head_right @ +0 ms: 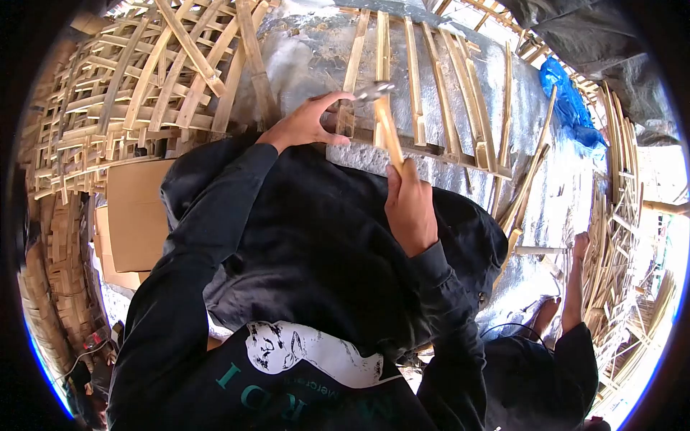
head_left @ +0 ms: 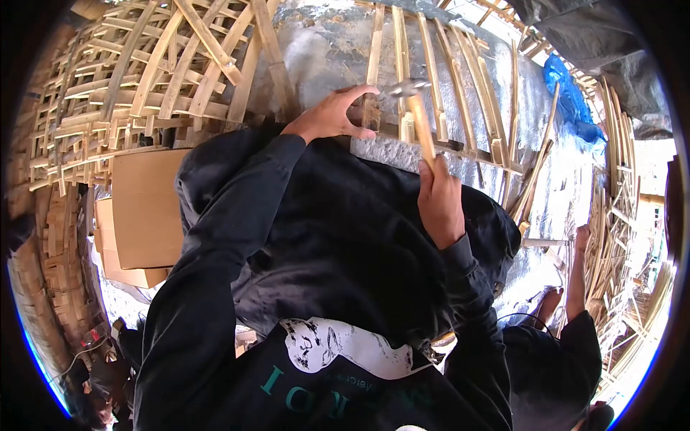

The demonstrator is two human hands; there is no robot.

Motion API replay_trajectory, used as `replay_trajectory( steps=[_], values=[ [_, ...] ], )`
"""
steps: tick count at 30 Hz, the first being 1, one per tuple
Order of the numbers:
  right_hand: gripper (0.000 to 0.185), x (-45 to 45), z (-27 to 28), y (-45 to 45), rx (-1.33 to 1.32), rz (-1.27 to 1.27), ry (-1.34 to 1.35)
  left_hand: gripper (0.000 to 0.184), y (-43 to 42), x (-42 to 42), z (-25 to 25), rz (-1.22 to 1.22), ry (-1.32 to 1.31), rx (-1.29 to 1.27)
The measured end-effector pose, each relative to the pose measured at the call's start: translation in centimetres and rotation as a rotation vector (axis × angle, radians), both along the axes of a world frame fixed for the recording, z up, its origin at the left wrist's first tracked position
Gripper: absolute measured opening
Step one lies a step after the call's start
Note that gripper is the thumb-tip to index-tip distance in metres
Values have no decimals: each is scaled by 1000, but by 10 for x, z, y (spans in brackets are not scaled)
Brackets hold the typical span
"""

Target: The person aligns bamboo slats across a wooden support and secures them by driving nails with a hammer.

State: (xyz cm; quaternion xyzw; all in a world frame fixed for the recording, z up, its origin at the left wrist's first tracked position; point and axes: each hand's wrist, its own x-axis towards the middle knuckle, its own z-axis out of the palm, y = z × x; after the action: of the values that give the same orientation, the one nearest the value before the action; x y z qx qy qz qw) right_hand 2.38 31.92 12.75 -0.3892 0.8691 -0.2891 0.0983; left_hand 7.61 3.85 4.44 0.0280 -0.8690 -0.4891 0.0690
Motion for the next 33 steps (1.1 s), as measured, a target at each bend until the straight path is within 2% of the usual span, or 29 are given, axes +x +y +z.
replay_trajectory(
  steps=[3, 5, 6, 8, 12, 14, 16, 20, 22, 23, 27, 28, 30, 32, 33],
  values=[
    [22, 2, -13, 0, -119, -101, 1, 85, 1, 0, -2, 24, 10, -39],
    [22, -1, -30, 8, -31, 67, 13, 84, 3, 3, 8, 22, -40, 24],
    [22, -3, -24, 9, -28, 61, 15, 83, 5, 3, 9, 18, -96, 92],
    [22, -9, -10, 5, 38, 30, -22, 83, 3, 1, 5, 10, -42, 53],
    [23, -1, -17, 0, -148, -101, 32, 83, 2, 1, 0, 16, 47, -54],
    [23, -1, -19, 2, -101, -83, 52, 83, 3, 2, 6, 21, -12, 7],
    [23, -7, -20, 5, -59, 94, 71, 84, 5, 1, 6, 22, -74, 76],
    [22, -9, -4, -2, -75, -65, -59, 84, 2, 1, -5, 23, 5, -8],
    [23, -3, -13, -5, -214, -155, -10, 84, 1, 0, -1, 13, 32, -32],
    [23, -3, -34, 2, -197, -67, 90, 84, 3, 1, 2, 29, -24, 0],
    [23, -13, -21, 7, -8, 78, -25, 83, 6, 3, 9, 44, -78, 34],
    [23, -12, -12, 2, -7, 80, -30, 83, 4, 2, 6, 46, -83, 35],
    [23, -6, 0, -4, -155, -72, 20, 83, 1, 0, 0, 9, -15, 3],
    [23, -1, -22, 1, -235, -99, 28, 83, 1, 1, -2, 12, 9, -15],
    [23, 3, -37, 9, -107, -24, 57, 83, 3, 2, 2, 26, -34, -16]
  ],
)
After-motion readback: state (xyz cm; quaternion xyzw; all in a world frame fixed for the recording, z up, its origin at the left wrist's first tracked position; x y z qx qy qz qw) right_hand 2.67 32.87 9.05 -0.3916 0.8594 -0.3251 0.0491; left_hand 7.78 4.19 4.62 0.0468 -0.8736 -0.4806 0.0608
